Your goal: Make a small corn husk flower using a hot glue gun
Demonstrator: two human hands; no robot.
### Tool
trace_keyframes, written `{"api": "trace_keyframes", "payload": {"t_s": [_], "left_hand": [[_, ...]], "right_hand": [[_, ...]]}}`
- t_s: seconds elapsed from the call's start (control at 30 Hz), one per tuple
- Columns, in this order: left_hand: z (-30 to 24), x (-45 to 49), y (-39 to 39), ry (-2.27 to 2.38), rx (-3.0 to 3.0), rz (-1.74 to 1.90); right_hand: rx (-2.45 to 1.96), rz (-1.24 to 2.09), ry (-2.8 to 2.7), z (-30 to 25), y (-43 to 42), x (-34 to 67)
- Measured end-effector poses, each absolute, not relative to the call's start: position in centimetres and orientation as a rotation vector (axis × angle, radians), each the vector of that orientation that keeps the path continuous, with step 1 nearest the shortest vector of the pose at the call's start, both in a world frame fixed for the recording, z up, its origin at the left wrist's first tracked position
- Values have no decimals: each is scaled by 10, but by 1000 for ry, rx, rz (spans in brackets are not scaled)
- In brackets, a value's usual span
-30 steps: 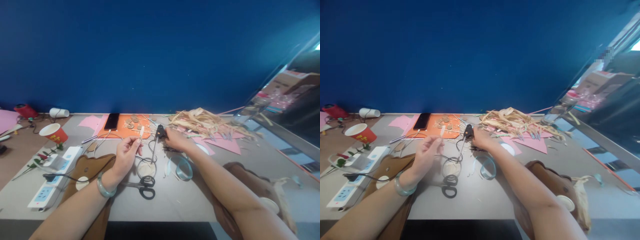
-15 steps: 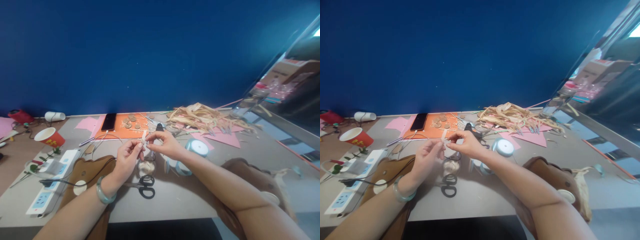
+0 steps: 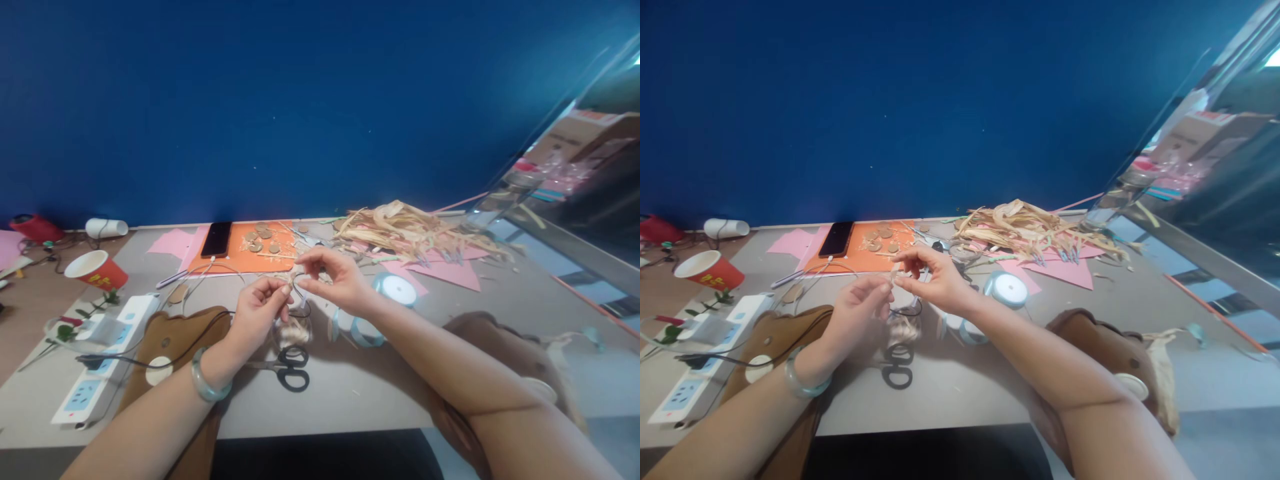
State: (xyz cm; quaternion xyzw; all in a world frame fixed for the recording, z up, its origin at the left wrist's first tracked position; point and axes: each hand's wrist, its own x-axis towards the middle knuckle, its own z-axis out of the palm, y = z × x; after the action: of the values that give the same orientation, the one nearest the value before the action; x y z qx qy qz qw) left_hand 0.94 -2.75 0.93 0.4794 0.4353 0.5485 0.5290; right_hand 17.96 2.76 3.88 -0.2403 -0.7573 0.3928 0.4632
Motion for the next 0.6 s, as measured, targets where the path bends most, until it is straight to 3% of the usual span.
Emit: {"api": "trace_keyframes", "payload": {"t_s": [0.6], "left_hand": [[8, 9, -30, 1021, 1125, 1243]], "right_hand": [[-547, 798, -2050, 39, 31, 184]]}}
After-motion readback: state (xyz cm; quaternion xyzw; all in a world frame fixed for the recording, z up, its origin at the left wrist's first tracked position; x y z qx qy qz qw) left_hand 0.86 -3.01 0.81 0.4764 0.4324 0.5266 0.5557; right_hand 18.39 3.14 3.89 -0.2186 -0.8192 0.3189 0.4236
